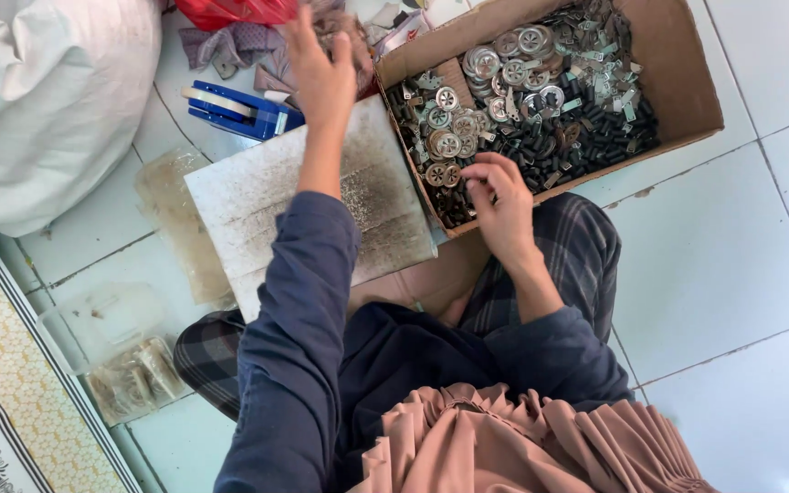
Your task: The person is sorting small metal hardware parts from a bulk container, arranging them on a board for counting or inspection, and then packing them into small plastic bags.
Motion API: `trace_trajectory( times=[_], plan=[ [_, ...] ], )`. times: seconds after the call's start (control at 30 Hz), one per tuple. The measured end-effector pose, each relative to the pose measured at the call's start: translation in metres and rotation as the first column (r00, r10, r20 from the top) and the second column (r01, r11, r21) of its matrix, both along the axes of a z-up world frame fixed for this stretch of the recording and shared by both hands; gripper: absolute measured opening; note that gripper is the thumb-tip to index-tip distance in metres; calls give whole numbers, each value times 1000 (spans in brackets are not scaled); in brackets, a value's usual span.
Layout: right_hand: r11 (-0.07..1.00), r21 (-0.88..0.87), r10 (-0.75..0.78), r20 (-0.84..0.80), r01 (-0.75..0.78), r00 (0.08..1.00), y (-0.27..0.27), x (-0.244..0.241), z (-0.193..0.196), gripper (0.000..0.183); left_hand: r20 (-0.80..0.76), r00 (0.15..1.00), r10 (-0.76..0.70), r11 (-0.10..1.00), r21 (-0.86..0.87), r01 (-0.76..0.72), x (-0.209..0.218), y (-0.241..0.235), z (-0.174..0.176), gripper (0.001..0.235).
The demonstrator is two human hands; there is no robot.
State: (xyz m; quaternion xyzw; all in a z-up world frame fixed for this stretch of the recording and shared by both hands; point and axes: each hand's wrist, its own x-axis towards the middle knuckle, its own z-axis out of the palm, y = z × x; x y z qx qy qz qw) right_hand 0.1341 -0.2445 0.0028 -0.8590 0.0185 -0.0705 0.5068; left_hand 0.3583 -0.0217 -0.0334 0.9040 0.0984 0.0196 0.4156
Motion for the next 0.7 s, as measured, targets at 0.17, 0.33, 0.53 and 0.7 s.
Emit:
trace_trajectory(
  times=[0.17, 0.33, 0.53, 0.7],
  plan=[
    [992, -119, 19, -193, -42, 981, -28, 42, -37, 16, 14, 927, -374, 926, -55, 374, -83, -88, 24, 21],
    [930, -335, 55, -274, -149, 960, -35, 64, -131, 15, -228, 814, -534, 767, 275, 580, -128, -126, -104, 19],
    [860, -434, 82, -401, -268, 912, -28, 69, -142, 26, -360, 775, -519, 680, 376, 630, -129, -126, -112, 26],
    [754, -553, 101, -436, -355, 894, -22, 66, -131, 30, -326, 786, -525, 639, 459, 617, -127, -126, -136, 25]
  ],
)
